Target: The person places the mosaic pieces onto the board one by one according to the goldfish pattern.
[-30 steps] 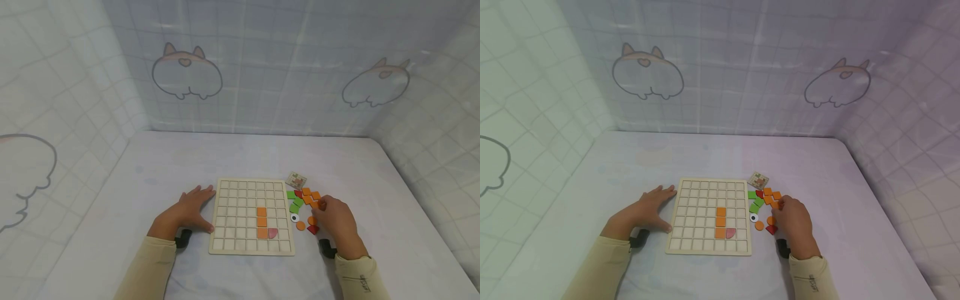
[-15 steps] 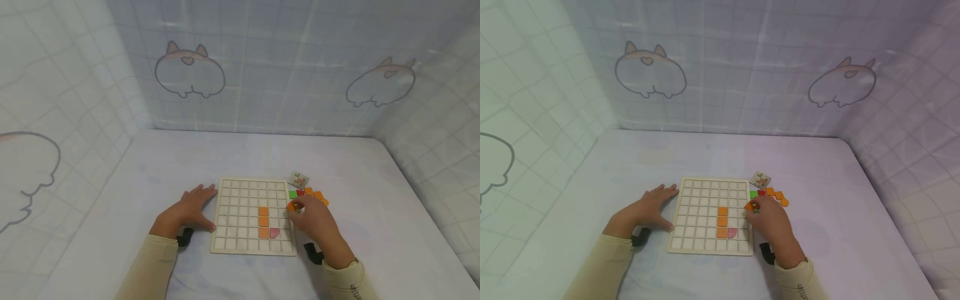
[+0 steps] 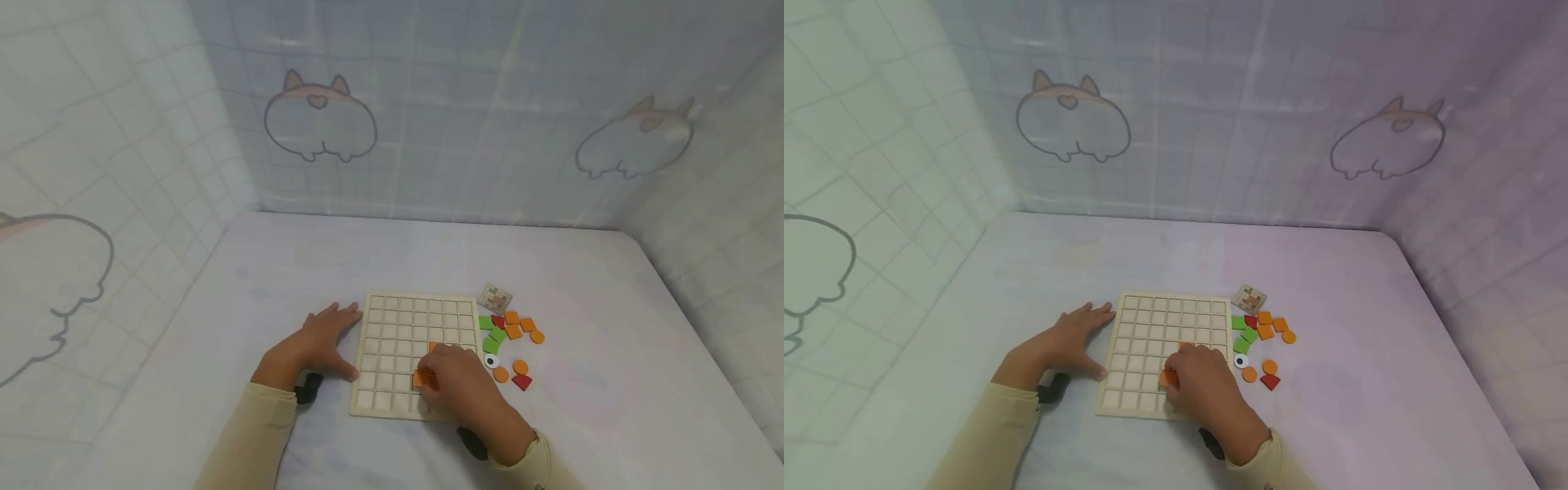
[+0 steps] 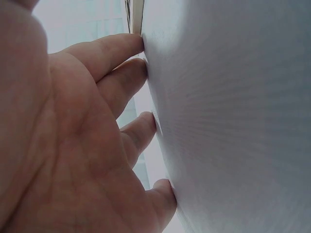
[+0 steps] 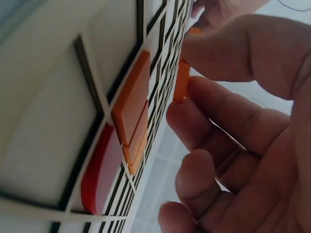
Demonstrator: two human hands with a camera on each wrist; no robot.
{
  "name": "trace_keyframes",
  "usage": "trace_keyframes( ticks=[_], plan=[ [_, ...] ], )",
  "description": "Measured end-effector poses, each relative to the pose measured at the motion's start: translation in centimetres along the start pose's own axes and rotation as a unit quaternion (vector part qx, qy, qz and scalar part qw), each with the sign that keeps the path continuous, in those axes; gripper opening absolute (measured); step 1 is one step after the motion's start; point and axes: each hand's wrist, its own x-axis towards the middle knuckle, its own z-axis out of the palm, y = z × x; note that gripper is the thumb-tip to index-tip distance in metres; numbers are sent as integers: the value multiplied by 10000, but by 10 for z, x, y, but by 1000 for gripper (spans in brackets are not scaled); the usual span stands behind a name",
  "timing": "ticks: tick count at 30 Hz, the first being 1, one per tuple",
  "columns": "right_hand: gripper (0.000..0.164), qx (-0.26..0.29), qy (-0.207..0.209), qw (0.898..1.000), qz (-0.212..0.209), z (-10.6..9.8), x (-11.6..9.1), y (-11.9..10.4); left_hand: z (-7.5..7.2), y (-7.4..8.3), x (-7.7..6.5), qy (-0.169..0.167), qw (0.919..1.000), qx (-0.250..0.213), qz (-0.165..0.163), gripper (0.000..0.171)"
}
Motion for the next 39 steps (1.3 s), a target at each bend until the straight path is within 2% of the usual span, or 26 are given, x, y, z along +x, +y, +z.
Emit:
trace_keyframes(
  ticks=[4, 11, 14, 17, 19, 22, 26, 30, 34, 39],
  plan=[
    [20, -205, -94, 9997, -88, 5, -1, -2, 0, 1, -2, 9, 10000, -24, 30, 114],
    [20, -450, 18, 9985, -319, 11, 3, 1, 0, -1, -1, 28, 9999, 96, 17, 113],
    [20, -391, 57, 9986, -355, 9, 3, 4, -2, 0, -2, 17, 10000, 69, 18, 113],
    [22, -146, 88, 9997, -159, 4, 1, 12, -3, 2, -2, 14, 10000, 37, 31, 113],
    [22, 1, 81, 9998, 169, -2, 0, 20, -3, 2, -2, 24, 10000, 28, 37, 113],
    [20, 231, 65, 9947, 997, -12, -6, 35, -3, 2, -1, 19, 10000, 35, 69, 113],
    [27, 593, 214, 9770, 2035, -23, -22, 60, -3, 1, 0, -9, 9999, 103, 87, 113],
    [36, 791, 303, 9579, 2742, -27, -40, 84, -3, 0, 1, -43, 9999, 130, 71, 114],
    [46, 786, 102, 9455, 3160, -27, -52, 98, -2, -1, 3, -85, 9998, 161, 23, 115],
    [58, 706, -63, 9426, 3264, -26, -55, 104, 0, -2, 4, -81, 9999, 148, 33, 117]
  ],
)
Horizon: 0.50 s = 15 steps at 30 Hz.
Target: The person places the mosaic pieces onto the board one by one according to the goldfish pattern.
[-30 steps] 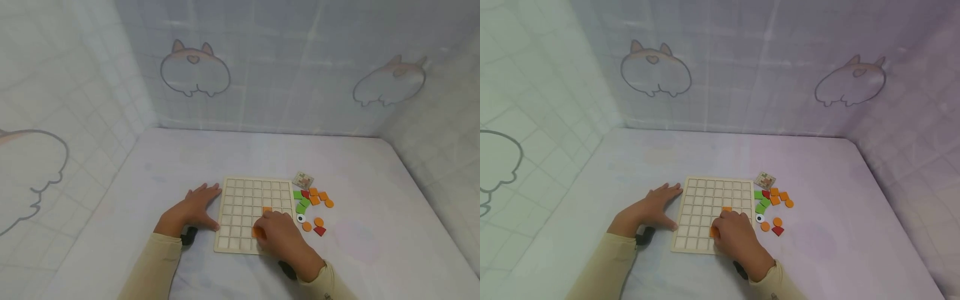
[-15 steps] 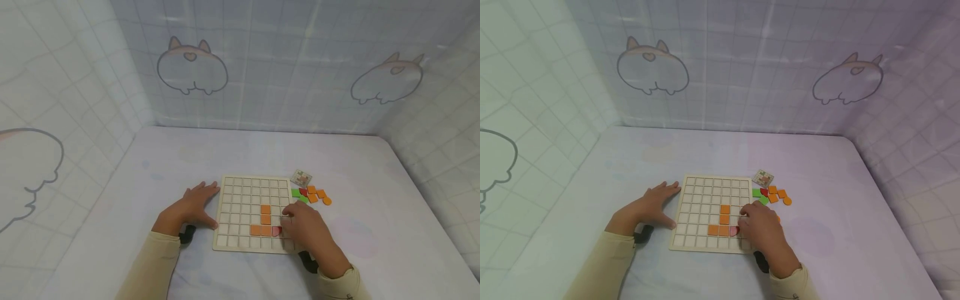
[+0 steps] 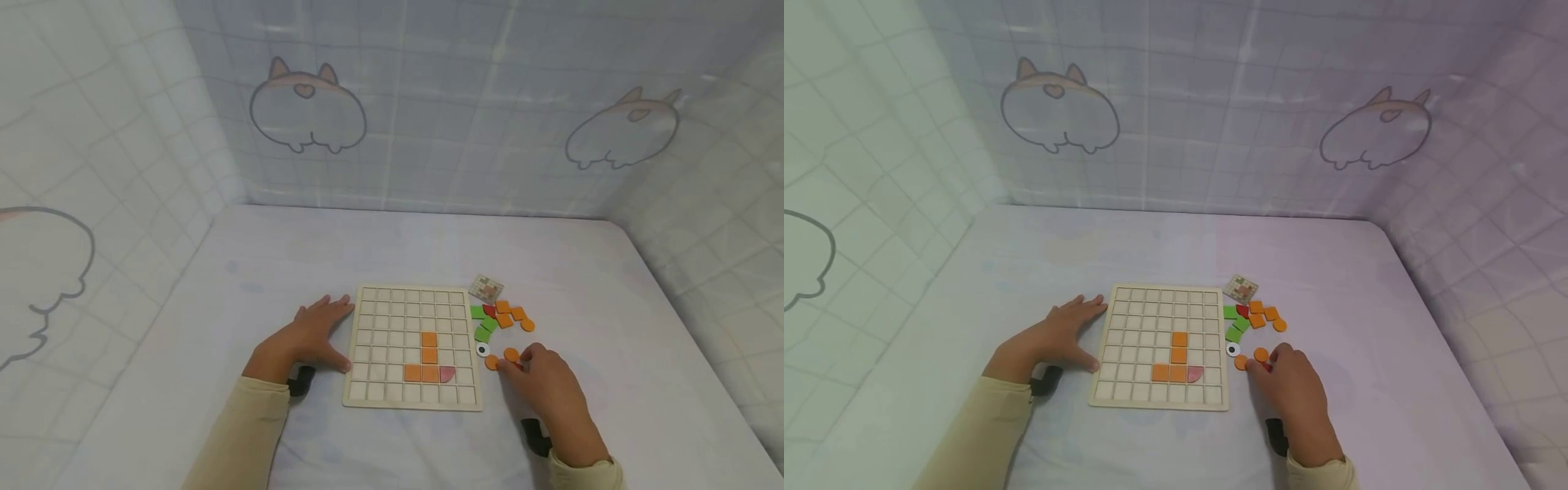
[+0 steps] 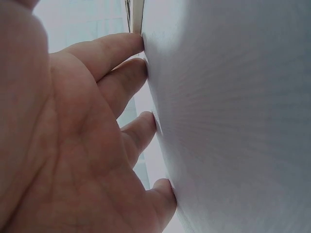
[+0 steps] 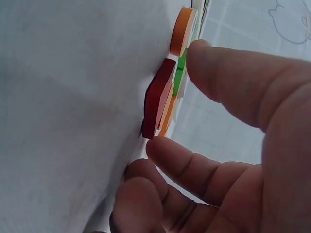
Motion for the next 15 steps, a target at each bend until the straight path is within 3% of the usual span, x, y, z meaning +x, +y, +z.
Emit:
trace_keyframes(
  ticks=[8, 15],
  plan=[
    [42, -86, -36, 9999, 51, 1, 1, -4, 0, -2, -2, 28, 10000, 15, 80, 116],
    [38, -53, 56, 9999, 105, -2, -1, -7, -1, 1, -2, 17, 10000, 5, 48, 116]
  ],
)
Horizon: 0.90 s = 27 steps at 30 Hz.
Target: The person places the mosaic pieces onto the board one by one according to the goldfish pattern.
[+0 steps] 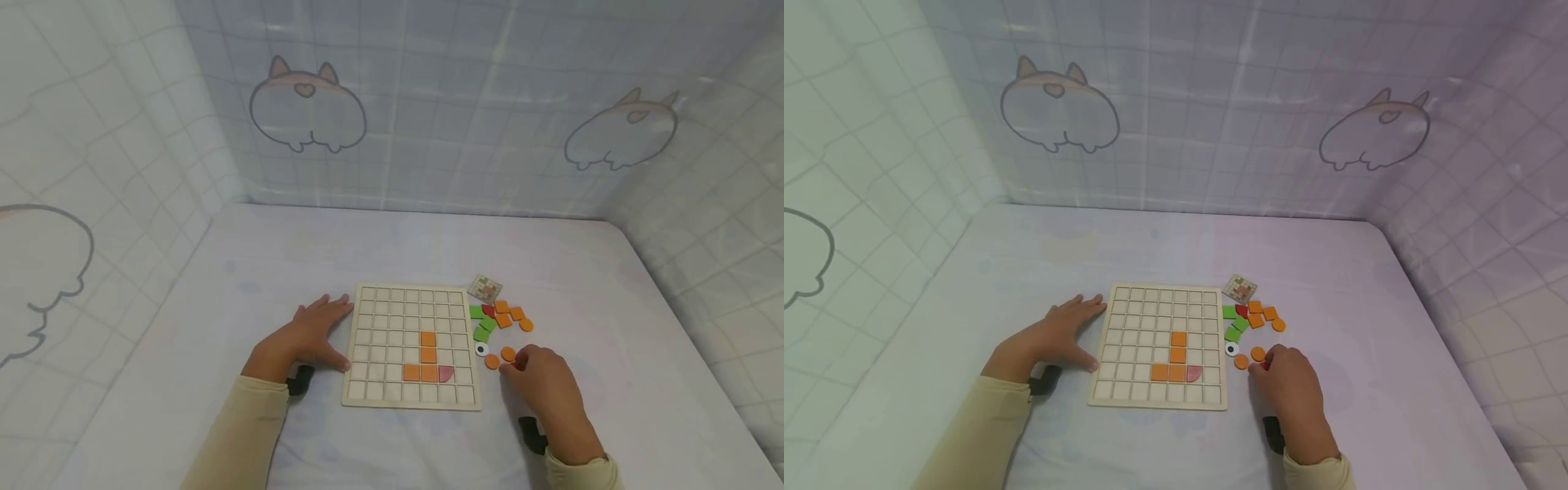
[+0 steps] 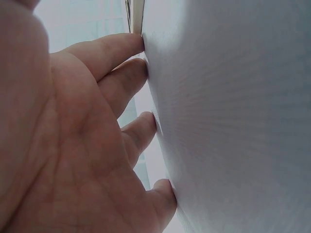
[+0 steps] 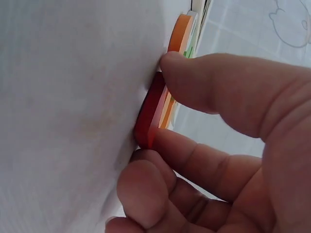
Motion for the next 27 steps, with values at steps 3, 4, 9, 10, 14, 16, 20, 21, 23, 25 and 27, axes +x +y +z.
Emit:
trace_keyframes(
  ticks=[3, 4, 9, 10, 14, 16, 20, 21, 23, 25, 27],
  plan=[
    [37, -46, 83, 9999, -85, -2, 0, 0, 0, -1, 0, -20, 10000, -25, -43, 116],
    [36, -53, 107, 9999, -112, -2, 0, 0, 0, -1, 0, -28, 10000, -32, -59, 115],
    [38, 82, 153, 9994, -303, -4, 0, -5, 1, -1, 1, -45, 9999, -31, -121, 116],
    [39, 94, 156, 9991, -386, -4, 0, -8, 1, -1, 1, -52, 9999, -35, -126, 116],
    [37, -2, 221, 9946, -1016, 2, -4, -31, 1, 0, 1, -55, 9999, -31, -126, 117],
    [33, -136, 264, 9872, -1566, 9, -7, -49, 0, -1, 1, -56, 9999, -35, -144, 116],
    [24, -397, 229, 9596, -2776, 28, -15, -91, -1, -2, 0, -25, 9999, -34, -92, 115],
    [23, -456, 146, 9535, -2974, 33, -17, -101, -1, -3, 0, -16, 10000, -41, -65, 115],
    [21, -574, 41, 9393, -3383, 42, -19, -117, 0, -2, 0, -7, 10000, -54, -22, 114],
    [19, -717, -103, 9292, -3625, 50, -20, -129, 0, -2, 0, -2, 10000, -63, -2, 114],
    [13, -816, -184, 9207, -3812, 55, -21, -137, 0, -2, -1, -6, 10000, -55, -24, 114]
  ],
)
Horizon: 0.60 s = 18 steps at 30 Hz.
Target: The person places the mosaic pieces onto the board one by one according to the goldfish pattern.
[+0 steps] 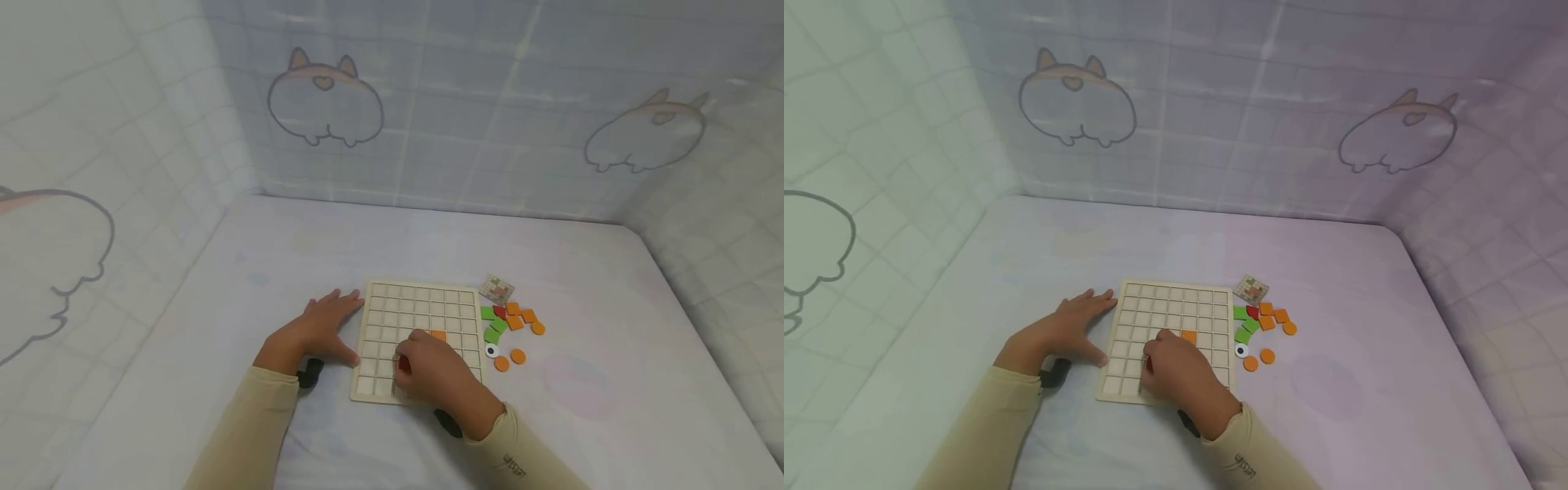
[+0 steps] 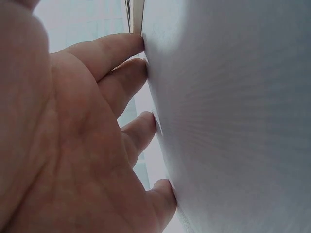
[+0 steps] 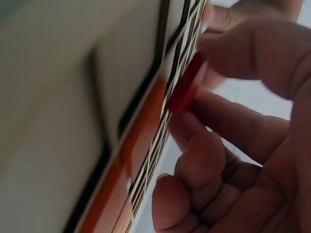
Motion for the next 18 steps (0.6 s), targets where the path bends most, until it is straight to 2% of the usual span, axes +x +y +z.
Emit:
trace_keyframes(
  ticks=[3, 13, 18],
  plan=[
    [7, -69, -125, 9998, -130, 4, 4, -6, -1, 0, -1, -6, 10000, 22, -19, 114],
    [9, -58, -268, 9990, -353, 4, 3, -3, -3, 4, -1, -67, 9999, 90, -82, 116],
    [9, -176, -150, 9981, -572, 5, 1, 1, -2, 3, 0, -91, 9998, 151, -104, 116]
  ],
)
